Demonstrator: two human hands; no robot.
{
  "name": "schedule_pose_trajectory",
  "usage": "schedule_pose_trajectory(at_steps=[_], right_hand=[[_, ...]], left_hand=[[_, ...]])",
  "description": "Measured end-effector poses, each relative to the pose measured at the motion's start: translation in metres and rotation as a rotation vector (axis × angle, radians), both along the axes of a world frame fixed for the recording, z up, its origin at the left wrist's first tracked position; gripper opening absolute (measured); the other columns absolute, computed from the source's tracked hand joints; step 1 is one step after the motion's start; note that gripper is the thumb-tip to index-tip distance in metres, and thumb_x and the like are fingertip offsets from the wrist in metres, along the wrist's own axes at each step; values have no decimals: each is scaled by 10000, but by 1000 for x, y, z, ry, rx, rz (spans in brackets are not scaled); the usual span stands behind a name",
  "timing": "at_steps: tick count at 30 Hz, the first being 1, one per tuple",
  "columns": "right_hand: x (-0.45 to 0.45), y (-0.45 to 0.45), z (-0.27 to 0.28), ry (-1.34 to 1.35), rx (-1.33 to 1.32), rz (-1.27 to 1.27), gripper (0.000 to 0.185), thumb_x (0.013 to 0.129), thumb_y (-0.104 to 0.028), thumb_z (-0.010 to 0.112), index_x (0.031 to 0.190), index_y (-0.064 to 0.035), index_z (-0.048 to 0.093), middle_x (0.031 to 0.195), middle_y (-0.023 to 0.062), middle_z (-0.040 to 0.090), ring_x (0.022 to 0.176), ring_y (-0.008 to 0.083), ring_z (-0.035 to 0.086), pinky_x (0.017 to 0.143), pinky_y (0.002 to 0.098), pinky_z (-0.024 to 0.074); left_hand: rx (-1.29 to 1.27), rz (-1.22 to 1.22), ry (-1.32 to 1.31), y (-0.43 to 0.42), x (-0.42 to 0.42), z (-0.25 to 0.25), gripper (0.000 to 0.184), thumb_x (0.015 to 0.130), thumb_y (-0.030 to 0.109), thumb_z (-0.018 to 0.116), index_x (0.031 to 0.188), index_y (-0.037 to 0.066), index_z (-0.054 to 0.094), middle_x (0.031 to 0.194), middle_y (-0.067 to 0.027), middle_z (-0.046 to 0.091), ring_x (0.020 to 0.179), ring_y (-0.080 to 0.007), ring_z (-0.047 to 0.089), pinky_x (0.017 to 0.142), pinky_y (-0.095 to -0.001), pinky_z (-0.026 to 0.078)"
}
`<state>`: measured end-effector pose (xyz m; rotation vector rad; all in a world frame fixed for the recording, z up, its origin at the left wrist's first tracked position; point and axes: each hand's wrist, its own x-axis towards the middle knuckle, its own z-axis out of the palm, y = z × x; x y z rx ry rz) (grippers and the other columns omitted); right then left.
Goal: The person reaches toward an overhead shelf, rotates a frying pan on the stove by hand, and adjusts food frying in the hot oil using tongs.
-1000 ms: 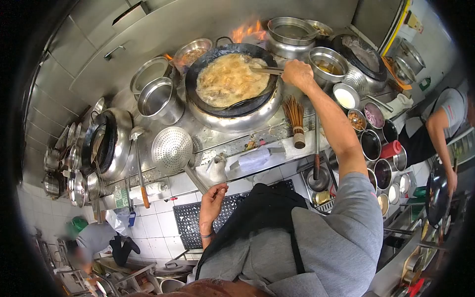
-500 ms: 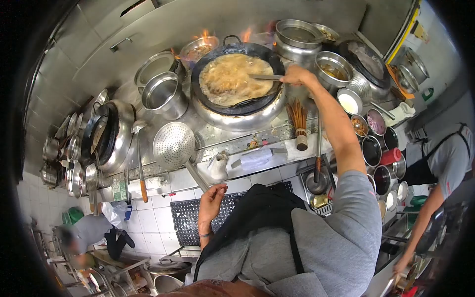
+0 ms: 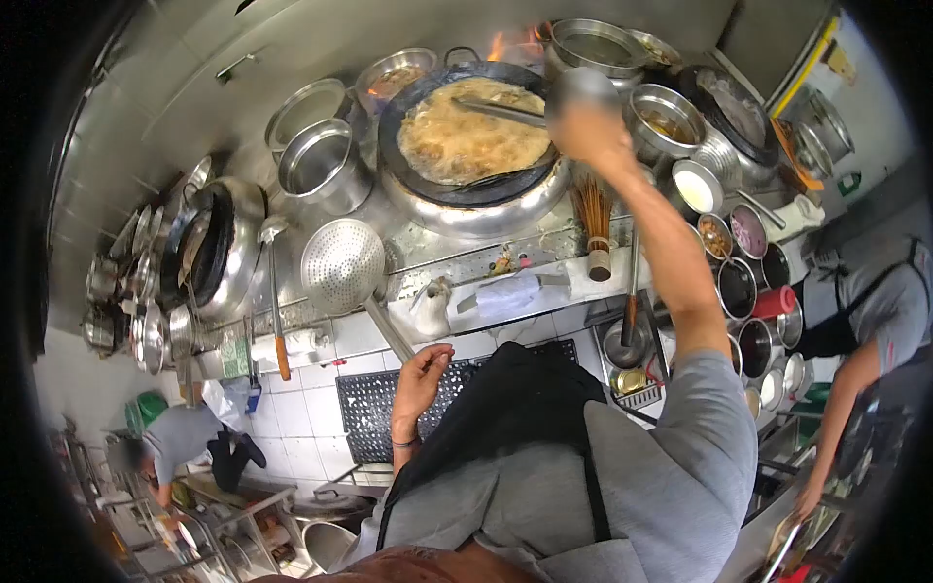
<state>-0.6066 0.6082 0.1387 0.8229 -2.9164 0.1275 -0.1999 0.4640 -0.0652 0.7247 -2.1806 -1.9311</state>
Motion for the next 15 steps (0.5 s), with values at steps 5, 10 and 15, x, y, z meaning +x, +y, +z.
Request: schedule_pose_trajectory(at_steps=[5,10,15], right_hand=[[-21,-75,-57,7,-79,104,348,937,-356,640,1020,-38,755,1019,199,739,943,342,736,828,450,586],[-27,-119,-79,25,1,158,403,927,-386,637,1048,-16,743,1044,196,728,1001,359,712,861,458,574],[-40,-105,-62,42,16,201,410,898,-387,679,1008,3,741,1001,218,728,956,371,723,845,478,578]], left_hand=[[-60,-109,-1,2,-23,24,236,1014,139,602,1194,10,682,985,18,696,775,-43,514,698,-208,438],[-104,-119,26,1,-26,29,245,1012,136,595,1210,15,673,1080,-54,722,860,-96,625,763,-260,506],[31,9,93,6,0,12,235,1014,122,596,1197,-1,676,1034,-28,718,830,-74,594,739,-240,485]])
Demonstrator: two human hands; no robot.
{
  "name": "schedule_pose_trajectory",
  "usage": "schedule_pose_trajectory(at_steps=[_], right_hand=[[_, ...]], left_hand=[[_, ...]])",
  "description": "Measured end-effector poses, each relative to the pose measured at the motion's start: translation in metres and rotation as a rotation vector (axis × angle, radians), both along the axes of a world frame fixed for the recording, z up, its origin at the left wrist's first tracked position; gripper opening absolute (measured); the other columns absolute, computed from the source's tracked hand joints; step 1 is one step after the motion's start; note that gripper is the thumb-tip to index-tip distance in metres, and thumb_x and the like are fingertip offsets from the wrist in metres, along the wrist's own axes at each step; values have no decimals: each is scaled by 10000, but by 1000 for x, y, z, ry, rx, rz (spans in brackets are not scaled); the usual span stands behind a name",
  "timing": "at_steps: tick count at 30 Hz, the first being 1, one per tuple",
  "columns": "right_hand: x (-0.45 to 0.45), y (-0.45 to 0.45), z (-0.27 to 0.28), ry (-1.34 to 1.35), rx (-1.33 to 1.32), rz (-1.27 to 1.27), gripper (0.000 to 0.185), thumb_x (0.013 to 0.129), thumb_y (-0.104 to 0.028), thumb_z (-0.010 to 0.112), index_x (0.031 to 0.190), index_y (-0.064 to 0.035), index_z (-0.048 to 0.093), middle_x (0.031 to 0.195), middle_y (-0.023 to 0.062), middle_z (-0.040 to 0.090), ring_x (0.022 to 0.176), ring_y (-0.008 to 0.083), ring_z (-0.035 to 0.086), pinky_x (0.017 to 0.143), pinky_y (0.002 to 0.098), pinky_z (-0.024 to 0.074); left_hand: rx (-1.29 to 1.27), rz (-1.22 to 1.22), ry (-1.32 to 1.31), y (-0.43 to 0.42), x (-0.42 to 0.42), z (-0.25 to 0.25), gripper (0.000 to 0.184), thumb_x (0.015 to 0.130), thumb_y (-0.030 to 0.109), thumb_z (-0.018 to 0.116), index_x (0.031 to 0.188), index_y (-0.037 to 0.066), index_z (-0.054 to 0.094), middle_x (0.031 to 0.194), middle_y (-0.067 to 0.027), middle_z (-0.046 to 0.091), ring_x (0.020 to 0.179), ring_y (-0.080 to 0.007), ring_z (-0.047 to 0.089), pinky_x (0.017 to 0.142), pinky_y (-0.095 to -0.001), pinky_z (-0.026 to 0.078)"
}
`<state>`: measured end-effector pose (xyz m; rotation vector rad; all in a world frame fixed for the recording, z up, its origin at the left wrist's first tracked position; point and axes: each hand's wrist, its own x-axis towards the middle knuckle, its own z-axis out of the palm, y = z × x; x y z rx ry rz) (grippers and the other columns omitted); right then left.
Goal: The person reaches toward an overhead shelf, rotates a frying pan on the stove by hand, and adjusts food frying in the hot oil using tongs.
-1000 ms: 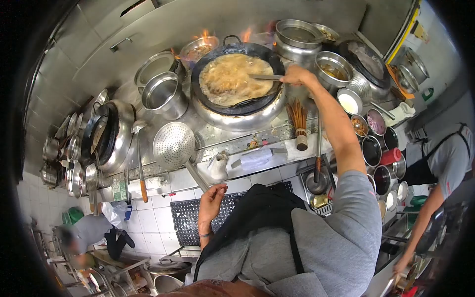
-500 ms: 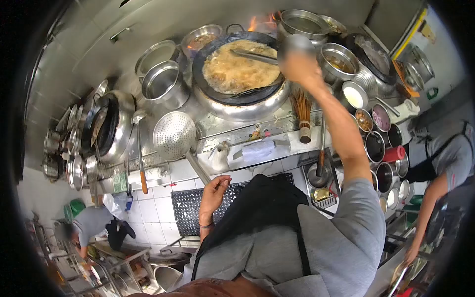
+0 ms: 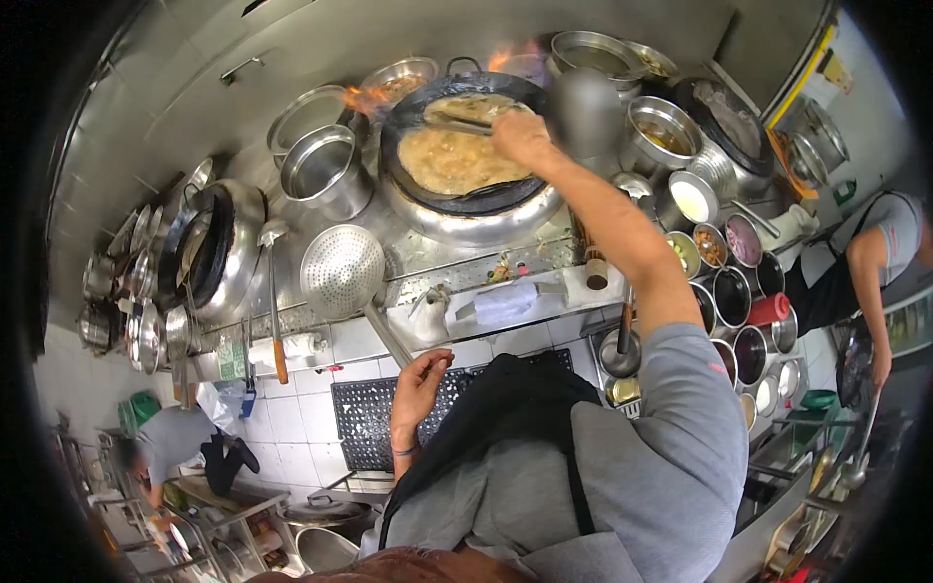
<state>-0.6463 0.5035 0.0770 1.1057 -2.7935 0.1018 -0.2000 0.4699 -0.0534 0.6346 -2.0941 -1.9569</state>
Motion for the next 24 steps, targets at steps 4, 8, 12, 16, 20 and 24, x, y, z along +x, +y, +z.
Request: schedule_pose_trajectory(at_steps=[4,8,12,16,20,24], right_hand=[[2,33,41,-49,-34,-70,368,906,-344,698,1063,-13,731,1070,243,715,1013,388,708,857,480,571],[-11,75,17,-40,-127,-230,406,916,-392,684,1048,-10,725,1044,244,714,1020,414,689,884,502,546],[-3,118,-7,-108,-74,-311,441,941,-409,647,1063,10,708,1025,242,714,1027,424,681,873,512,538],[-12,159,-98,-176,-467,-229,476,998,-419,561,1083,32,686,966,242,707,899,376,694,761,475,529],[118,134,-57,-1224,-1204,-395,507,1050,-527,427,1188,-65,583,690,-18,487,465,69,378,375,262,281],[185,106,-60,-1499,-1471,-221,541,1061,-531,394,1241,-44,545,734,16,479,451,91,337,365,278,297]], left_hand=[[103,104,-40,-4,23,-18,231,1014,117,598,1189,-12,676,1018,-30,719,830,-65,581,740,-232,479],[139,165,-47,-12,30,-15,227,1009,109,602,1189,-7,679,1028,-29,723,831,-66,585,743,-231,479],[73,127,-58,-21,17,-5,233,1015,127,597,1182,-16,675,1047,-55,723,906,-94,614,805,-247,491],[51,-95,24,-9,-35,10,241,1036,166,565,1166,-10,668,1034,-70,718,991,-142,659,870,-289,523],[-41,-343,98,33,-110,3,314,1054,268,540,1150,-13,642,951,-63,705,854,-135,664,764,-301,545],[311,-376,57,58,-136,21,367,1065,326,506,946,0,625,782,-46,644,717,-112,630,639,-287,523]])
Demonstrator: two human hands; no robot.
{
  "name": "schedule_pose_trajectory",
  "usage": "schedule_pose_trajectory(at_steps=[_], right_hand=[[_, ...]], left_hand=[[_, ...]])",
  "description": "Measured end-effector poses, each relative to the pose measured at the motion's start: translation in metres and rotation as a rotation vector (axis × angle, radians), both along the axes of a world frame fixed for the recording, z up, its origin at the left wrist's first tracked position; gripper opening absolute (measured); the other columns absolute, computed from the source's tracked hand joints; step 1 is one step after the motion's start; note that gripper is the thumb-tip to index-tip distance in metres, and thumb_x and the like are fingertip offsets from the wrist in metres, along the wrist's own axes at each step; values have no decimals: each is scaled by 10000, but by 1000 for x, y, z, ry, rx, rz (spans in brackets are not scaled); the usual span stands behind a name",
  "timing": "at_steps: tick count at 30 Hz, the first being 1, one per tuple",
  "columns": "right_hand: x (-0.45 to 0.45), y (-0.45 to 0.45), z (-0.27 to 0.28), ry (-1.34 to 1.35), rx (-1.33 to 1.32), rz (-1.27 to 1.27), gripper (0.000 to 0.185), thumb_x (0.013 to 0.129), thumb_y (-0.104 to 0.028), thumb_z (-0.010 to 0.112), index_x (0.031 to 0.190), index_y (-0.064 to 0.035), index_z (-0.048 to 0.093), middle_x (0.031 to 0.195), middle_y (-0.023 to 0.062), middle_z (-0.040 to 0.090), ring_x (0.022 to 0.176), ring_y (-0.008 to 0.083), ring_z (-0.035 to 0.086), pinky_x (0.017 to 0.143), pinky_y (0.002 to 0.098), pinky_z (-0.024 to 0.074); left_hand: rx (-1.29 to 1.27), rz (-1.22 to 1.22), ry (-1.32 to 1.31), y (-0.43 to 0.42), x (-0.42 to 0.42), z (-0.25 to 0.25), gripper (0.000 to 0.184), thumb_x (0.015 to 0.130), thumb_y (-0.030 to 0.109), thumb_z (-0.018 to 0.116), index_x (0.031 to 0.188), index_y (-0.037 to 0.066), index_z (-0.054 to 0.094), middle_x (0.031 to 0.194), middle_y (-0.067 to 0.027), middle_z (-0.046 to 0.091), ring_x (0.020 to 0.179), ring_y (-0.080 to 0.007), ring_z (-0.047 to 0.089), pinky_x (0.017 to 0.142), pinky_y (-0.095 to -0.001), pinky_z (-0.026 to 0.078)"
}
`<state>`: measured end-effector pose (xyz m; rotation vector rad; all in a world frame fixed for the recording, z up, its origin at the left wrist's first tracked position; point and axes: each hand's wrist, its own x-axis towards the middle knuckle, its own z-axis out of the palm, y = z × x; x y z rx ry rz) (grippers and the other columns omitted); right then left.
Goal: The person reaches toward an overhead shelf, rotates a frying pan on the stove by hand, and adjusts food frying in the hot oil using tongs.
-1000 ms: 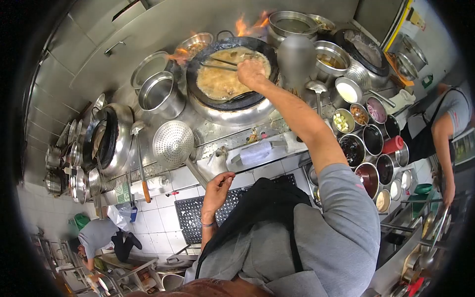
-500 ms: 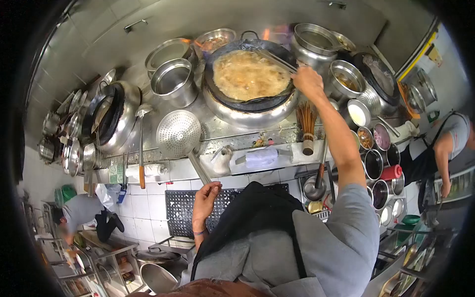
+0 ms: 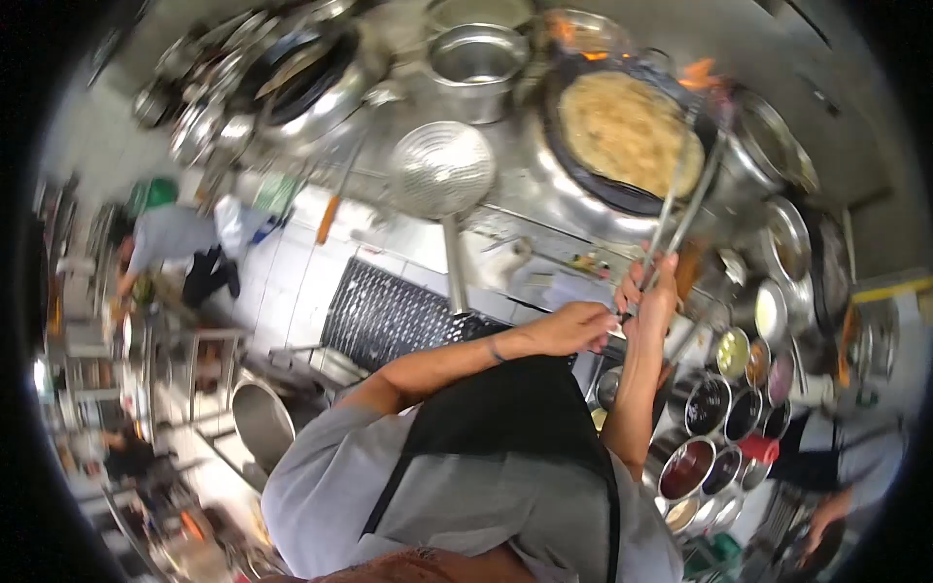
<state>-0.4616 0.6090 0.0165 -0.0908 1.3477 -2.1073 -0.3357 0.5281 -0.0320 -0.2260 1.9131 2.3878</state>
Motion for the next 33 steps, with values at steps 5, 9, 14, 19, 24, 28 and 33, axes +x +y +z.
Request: schedule_pose_trajectory(at_steps=[5,9,14,19,24,28,33], right_hand=[[28,-28,-2,-63,-178,83,529,1061,-529,389,1239,-60,557,735,22,472,450,101,336,363,287,309],[44,-57,3,-97,-268,218,503,1073,-500,371,1240,-65,560,715,15,450,442,99,329,361,295,319],[84,-103,11,-173,-330,484,509,1071,-517,352,1228,-82,564,690,6,434,414,95,324,343,304,346],[125,-158,5,-228,-328,822,511,1078,-496,350,1302,-62,502,747,40,503,487,117,454,468,342,467],[165,-221,-8,10,-141,1111,557,1088,-451,367,1460,-38,404,972,85,629,844,197,632,771,363,527],[175,-235,-24,121,-120,1176,580,1089,-430,390,1509,-31,351,1130,108,637,1039,186,611,869,324,494],[145,-193,-52,199,111,1163,488,1092,-373,426,1476,-73,434,1175,96,642,1035,159,624,848,302,501]], left_hand=[[-35,162,86,-15,25,5,316,1054,275,529,925,0,619,706,-13,577,641,-93,563,581,-291,486],[-196,324,127,-29,53,12,279,1031,224,554,875,-3,597,640,-28,533,609,-88,530,540,-311,439],[-293,479,145,-43,116,34,290,1014,198,573,806,-4,571,584,-54,484,572,-85,494,516,-315,406],[-258,665,60,-64,163,29,262,1025,172,561,840,-8,606,644,-16,568,622,-81,535,564,-290,443],[196,895,140,-91,205,9,263,1046,154,525,1229,-18,603,968,-46,648,822,-122,615,770,-269,513],[45,1056,66,-130,248,-3,283,1035,135,513,1246,-34,597,951,-45,645,771,-109,602,744,-260,510],[-14,1054,-37,-181,306,-18,254,1030,137,512,1175,-42,620,823,-11,584,707,-90,528,707,-263,494]])
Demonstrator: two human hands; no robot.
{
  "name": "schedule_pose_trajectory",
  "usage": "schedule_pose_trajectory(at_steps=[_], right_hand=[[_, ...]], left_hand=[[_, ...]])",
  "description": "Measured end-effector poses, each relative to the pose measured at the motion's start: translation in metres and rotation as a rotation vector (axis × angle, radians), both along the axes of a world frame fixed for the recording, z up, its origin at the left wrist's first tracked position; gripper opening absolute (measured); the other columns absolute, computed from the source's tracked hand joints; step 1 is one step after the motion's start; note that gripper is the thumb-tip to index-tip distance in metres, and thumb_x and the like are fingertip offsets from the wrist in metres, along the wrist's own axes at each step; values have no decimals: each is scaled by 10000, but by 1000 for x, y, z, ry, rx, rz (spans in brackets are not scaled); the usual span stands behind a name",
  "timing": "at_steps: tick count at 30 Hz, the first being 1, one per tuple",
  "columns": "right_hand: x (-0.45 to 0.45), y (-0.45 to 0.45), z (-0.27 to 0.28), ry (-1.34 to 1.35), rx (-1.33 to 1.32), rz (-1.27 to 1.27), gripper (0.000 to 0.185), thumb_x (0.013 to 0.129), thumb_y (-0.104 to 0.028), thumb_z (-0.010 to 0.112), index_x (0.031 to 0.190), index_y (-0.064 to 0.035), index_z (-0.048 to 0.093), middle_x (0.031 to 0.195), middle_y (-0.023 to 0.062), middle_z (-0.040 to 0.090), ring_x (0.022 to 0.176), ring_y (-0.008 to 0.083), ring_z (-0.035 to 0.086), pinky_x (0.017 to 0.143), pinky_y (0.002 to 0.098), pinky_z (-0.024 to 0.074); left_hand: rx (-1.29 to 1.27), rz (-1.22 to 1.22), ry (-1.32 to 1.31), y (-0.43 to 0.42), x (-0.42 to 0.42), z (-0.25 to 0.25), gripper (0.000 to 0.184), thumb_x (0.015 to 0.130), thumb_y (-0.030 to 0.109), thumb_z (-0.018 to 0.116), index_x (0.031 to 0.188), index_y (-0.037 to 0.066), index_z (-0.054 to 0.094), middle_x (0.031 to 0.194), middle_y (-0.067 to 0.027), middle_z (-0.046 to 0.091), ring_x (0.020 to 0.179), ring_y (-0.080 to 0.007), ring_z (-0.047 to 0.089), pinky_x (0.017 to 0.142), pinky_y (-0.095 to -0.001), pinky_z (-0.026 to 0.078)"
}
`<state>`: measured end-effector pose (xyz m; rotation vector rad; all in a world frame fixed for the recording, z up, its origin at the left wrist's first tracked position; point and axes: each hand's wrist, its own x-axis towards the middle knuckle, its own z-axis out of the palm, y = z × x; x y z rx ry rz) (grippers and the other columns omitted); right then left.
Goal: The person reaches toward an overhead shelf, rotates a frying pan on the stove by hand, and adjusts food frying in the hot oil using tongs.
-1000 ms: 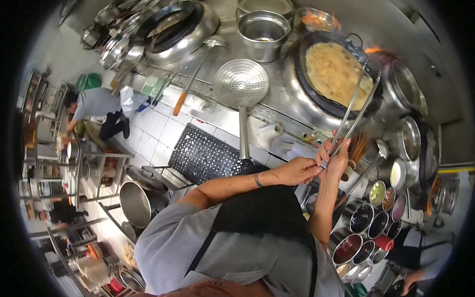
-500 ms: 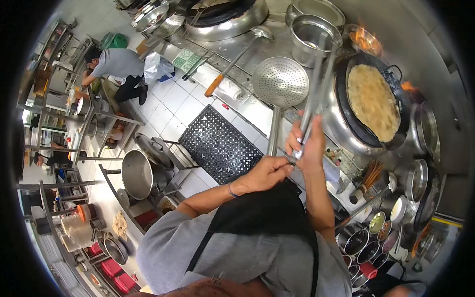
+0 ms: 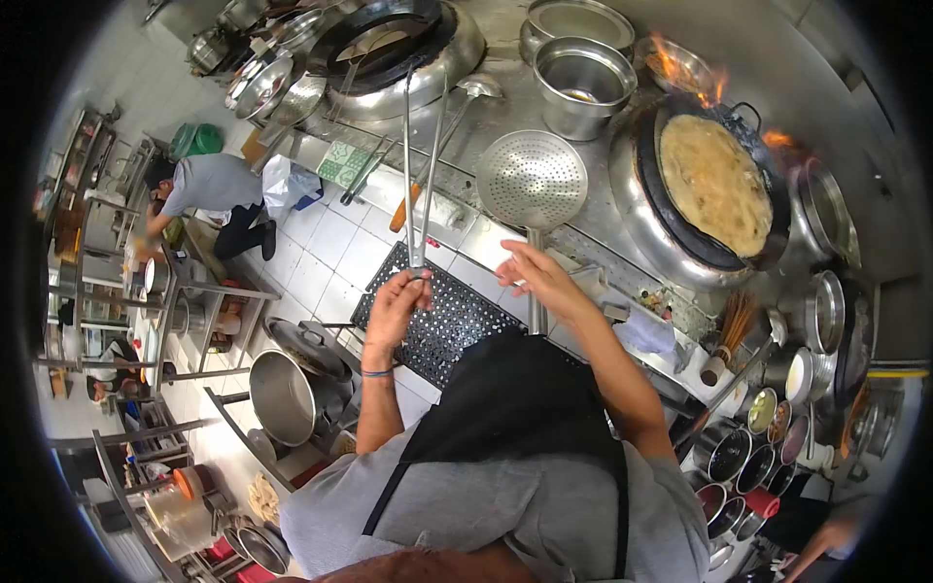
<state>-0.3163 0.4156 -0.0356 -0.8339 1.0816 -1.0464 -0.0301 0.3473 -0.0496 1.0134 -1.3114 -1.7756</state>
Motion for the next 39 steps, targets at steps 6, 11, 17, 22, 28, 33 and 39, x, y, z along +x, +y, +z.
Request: schedule_pose_trajectory(at_steps=[6,11,17,22,28,33,39], right_hand=[[-32,73,-28,21,126,-181,443,1077,-304,483,1458,-78,463,1132,79,648,1000,156,628,826,300,512],[-31,126,-48,-71,209,-352,447,1069,-291,508,1460,-80,459,1111,69,649,966,148,622,815,290,514],[-20,169,-73,3,232,-412,439,1066,-284,515,1446,-68,477,1110,71,648,963,144,624,805,281,517],[-13,193,-88,7,279,-451,435,1056,-288,532,1427,-64,500,1101,61,652,966,130,622,804,271,509],[-5,199,-85,31,284,-489,428,1045,-299,554,1403,-65,531,1100,55,653,957,116,618,780,251,495],[-11,200,-100,113,232,-481,432,1033,-297,569,1387,-50,541,1091,46,654,939,118,627,783,268,513],[-46,237,-213,206,453,-485,368,983,-298,609,1267,-65,609,973,50,648,856,133,627,661,305,517]], left_hand=[[196,-72,97,-35,28,-16,232,1013,99,505,1119,-68,625,750,11,522,632,-88,453,669,-280,498],[335,-107,140,-66,21,-32,212,993,89,516,1097,-60,624,747,10,499,627,-94,442,656,-293,478],[545,-74,394,-125,12,-81,250,1001,127,537,1156,-68,554,767,8,483,637,-94,428,648,-293,444],[446,27,302,-131,-7,-99,525,1044,477,503,1136,-34,585,794,1,571,689,-122,546,690,-292,508],[199,-224,-272,22,-110,-118,346,1015,350,550,1134,25,545,838,-66,604,656,-158,598,593,-314,535],[236,-365,-174,74,-179,-96,372,964,182,604,1203,-19,403,862,-126,595,610,-183,606,491,-325,548],[205,-500,-292,22,-160,-80,292,958,172,559,1156,30,398,847,-93,529,574,-177,559,448,-326,544]])
